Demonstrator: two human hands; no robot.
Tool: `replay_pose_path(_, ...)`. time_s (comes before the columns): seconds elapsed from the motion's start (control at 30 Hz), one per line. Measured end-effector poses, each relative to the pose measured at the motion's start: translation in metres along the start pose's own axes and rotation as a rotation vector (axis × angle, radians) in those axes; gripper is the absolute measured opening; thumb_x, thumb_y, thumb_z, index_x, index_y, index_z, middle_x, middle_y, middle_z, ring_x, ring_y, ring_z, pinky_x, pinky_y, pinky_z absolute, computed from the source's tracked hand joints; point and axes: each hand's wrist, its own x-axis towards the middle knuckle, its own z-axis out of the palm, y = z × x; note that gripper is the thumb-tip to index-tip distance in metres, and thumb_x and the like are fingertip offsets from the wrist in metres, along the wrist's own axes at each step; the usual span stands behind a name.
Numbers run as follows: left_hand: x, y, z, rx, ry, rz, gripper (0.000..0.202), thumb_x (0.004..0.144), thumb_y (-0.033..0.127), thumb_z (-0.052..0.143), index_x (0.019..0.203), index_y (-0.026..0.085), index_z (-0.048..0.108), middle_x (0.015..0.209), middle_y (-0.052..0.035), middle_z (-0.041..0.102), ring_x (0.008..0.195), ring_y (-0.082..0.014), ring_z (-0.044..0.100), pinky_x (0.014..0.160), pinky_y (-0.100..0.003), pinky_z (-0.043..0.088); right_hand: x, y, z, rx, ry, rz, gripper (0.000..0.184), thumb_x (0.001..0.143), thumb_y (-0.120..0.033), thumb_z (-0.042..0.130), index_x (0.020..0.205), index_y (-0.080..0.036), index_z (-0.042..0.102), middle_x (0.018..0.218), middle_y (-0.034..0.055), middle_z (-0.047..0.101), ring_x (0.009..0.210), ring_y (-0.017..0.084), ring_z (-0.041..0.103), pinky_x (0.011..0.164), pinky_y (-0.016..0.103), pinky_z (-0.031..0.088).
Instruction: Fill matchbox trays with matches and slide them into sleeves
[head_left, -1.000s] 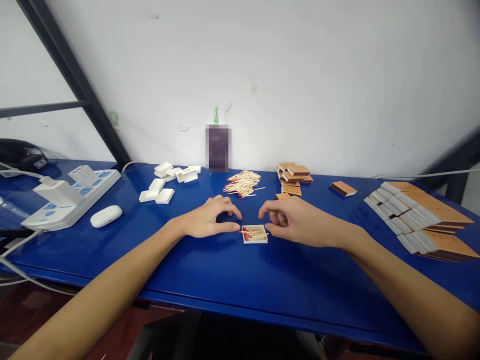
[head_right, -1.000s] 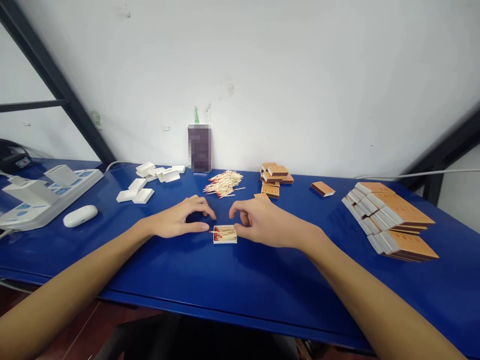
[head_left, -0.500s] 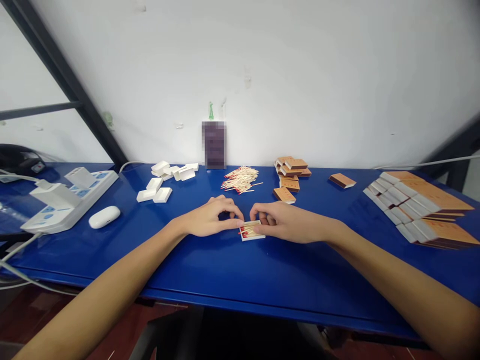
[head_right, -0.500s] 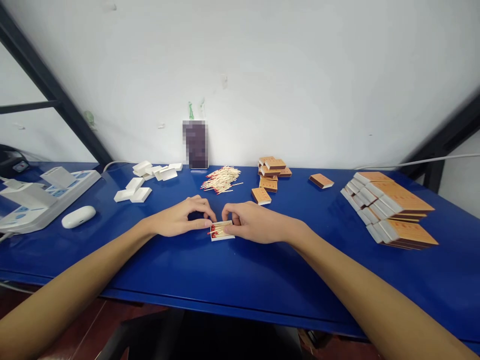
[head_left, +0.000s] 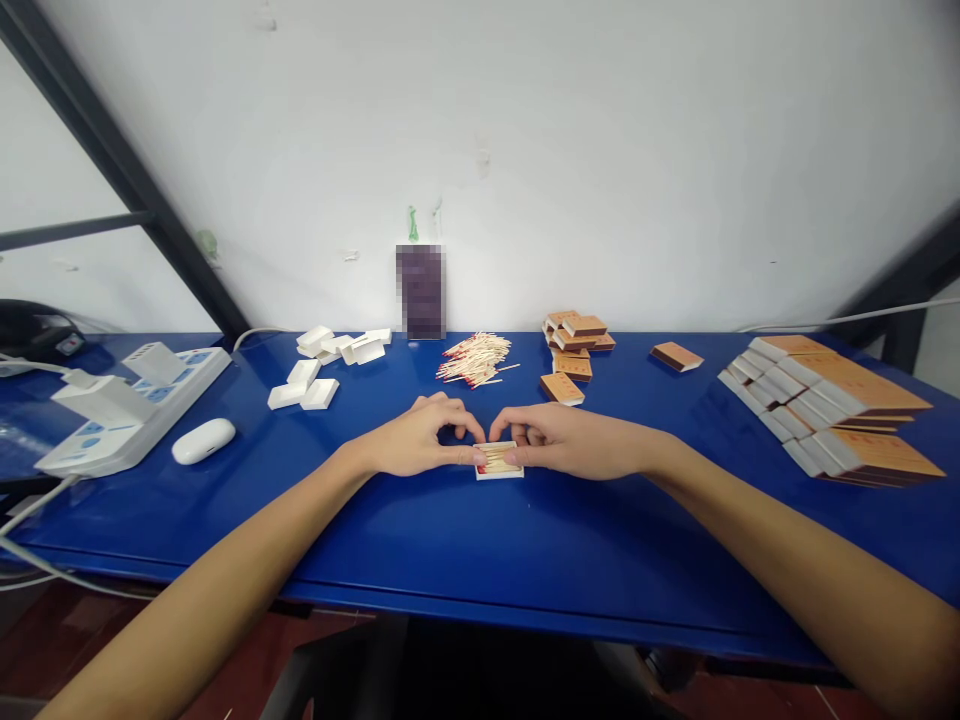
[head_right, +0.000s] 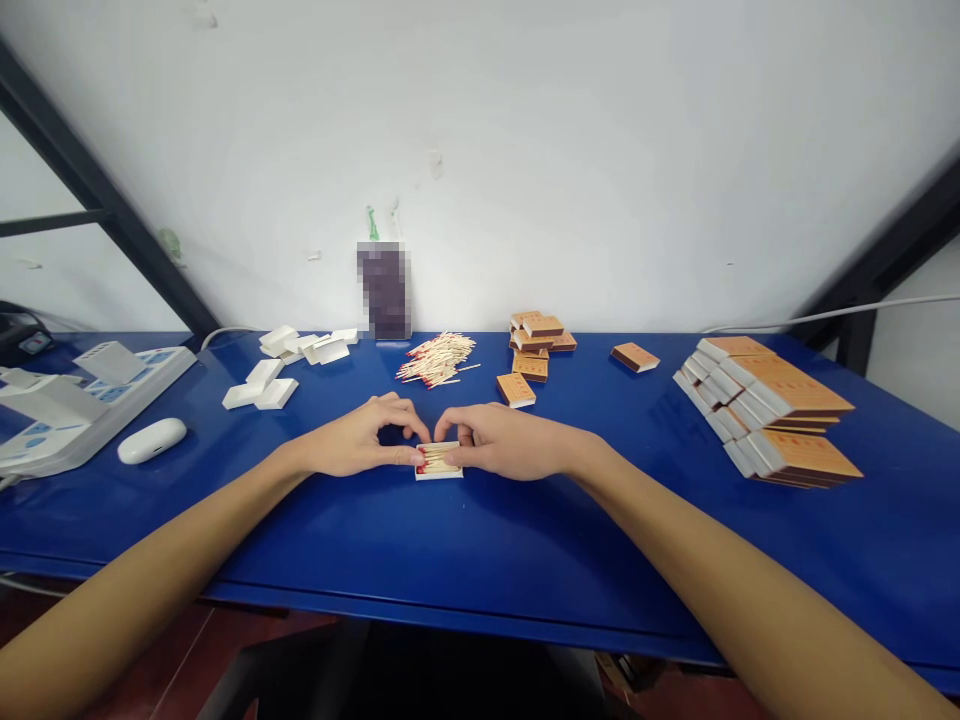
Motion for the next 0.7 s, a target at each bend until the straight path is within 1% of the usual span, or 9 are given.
replay_pose_path(0.17, 0.000, 0.003, 0.003, 0.030, 0.038, -0.010, 0.034, 0.089, 0.055, 0.060, 0.100, 0.025, 0.069, 0.088, -0.0005, 0.060, 0.087, -0.0177, 0.051, 0.087, -0.035, 0.032, 0.000, 0.000, 0.001, 0.012, 0.018, -0.003, 0.028, 0.091, -0.043, 0.055, 0.106, -0.021, 0.062, 0.079, -0.0006, 0.058, 0.066, 0.013, 0.050, 0.058, 0.025, 0.038)
replay_pose_path(0.23, -0.001, 0.005, 0.003, 0.040, 0.043, -0.016, 0.032, 0.088, 0.053, 0.061, 0.100, 0.024, 0.069, 0.088, -0.0006, 0.060, 0.087, -0.0179, 0.052, 0.087, -0.035, 0.033, 0.002, 0.000, 0.003, 0.027, 0.049, -0.015, 0.028, 0.092, -0.044, 0.053, 0.106, -0.021, 0.062, 0.078, -0.0005, 0.059, 0.065, 0.013, 0.052, 0.059, 0.026, 0.040)
replay_pose_path(0.3, -0.001, 0.007, 0.004, 0.041, 0.051, -0.013, 0.030, 0.088, 0.051, 0.062, 0.098, 0.024, 0.069, 0.088, -0.0003, 0.061, 0.087, -0.0177, 0.052, 0.088, -0.036, 0.033, 0.009, 0.004, 0.008, -0.005, 0.178, -0.017, 0.026, 0.095, -0.039, 0.048, 0.104, -0.020, 0.063, 0.077, 0.0002, 0.061, 0.066, 0.014, 0.054, 0.063, 0.027, 0.042)
replay_pose_path(0.37, 0.000, 0.006, 0.006, 0.023, 0.076, 0.001, 0.029, 0.091, 0.049, 0.058, 0.097, 0.023, 0.069, 0.087, 0.0001, 0.063, 0.085, -0.0171, 0.054, 0.088, -0.035, 0.035, 0.020, 0.012, 0.014, -0.136, 0.403, -0.007, 0.024, 0.097, -0.030, 0.044, 0.102, -0.017, 0.065, 0.082, 0.0034, 0.062, 0.074, 0.016, 0.058, 0.072, 0.030, 0.045)
replay_pose_path(0.4, 0.001, 0.005, 0.008, 0.010, 0.103, 0.006, 0.028, 0.093, 0.047, 0.054, 0.096, 0.023, 0.068, 0.085, 0.0001, 0.063, 0.084, -0.0167, 0.054, 0.086, -0.034, 0.037, 0.027, 0.016, 0.016, -0.241, 0.517, -0.009, 0.023, 0.095, -0.024, 0.045, 0.102, -0.015, 0.065, 0.090, 0.0067, 0.063, 0.083, 0.018, 0.059, 0.079, 0.033, 0.045)
replay_pose_path(0.43, 0.002, 0.003, 0.009, 0.002, 0.138, 0.007, 0.029, 0.096, 0.045, 0.050, 0.096, 0.022, 0.068, 0.085, -0.0002, 0.064, 0.083, -0.0165, 0.055, 0.084, -0.033, 0.038, 0.034, 0.021, 0.017, -0.326, 0.564, -0.025, 0.025, 0.094, -0.018, 0.044, 0.107, -0.014, 0.065, 0.100, 0.0100, 0.063, 0.093, 0.020, 0.060, 0.086, 0.034, 0.045)
replay_pose_path(0.47, 0.003, 0.001, 0.010, 0.009, 0.178, 0.004, 0.030, 0.099, 0.042, 0.045, 0.097, 0.021, 0.067, 0.085, -0.0008, 0.064, 0.082, -0.0167, 0.056, 0.082, -0.033, 0.040, 0.041, 0.025, 0.018, -0.386, 0.580, -0.026, 0.027, 0.094, -0.014, 0.042, 0.112, -0.014, 0.063, 0.108, 0.0121, 0.062, 0.100, 0.022, 0.060, 0.090, 0.035, 0.044)
replay_pose_path(0.53, 0.005, -0.006, 0.012, 0.084, 0.246, -0.015, 0.031, 0.101, 0.037, 0.039, 0.100, 0.021, 0.065, 0.088, -0.0027, 0.065, 0.087, -0.0187, 0.056, 0.083, -0.034, 0.042, 0.053, 0.030, 0.017, -0.470, 0.562, 0.017, 0.031, 0.093, -0.011, 0.042, 0.117, -0.014, 0.061, 0.116, 0.0136, 0.059, 0.103, 0.022, 0.060, 0.091, 0.034, 0.045)
replay_pose_path(0.7, 0.004, -0.022, 0.009, 0.329, 0.327, -0.181, 0.029, 0.097, 0.035, 0.043, 0.115, 0.022, 0.062, 0.097, -0.0055, 0.060, 0.093, -0.0235, 0.054, 0.085, -0.041, 0.042, 0.061, 0.029, 0.014, -0.569, 0.495, 0.136, 0.026, 0.095, -0.013, 0.042, 0.112, -0.015, 0.061, 0.117, 0.0132, 0.058, 0.095, 0.021, 0.063, 0.085, 0.033, 0.047)
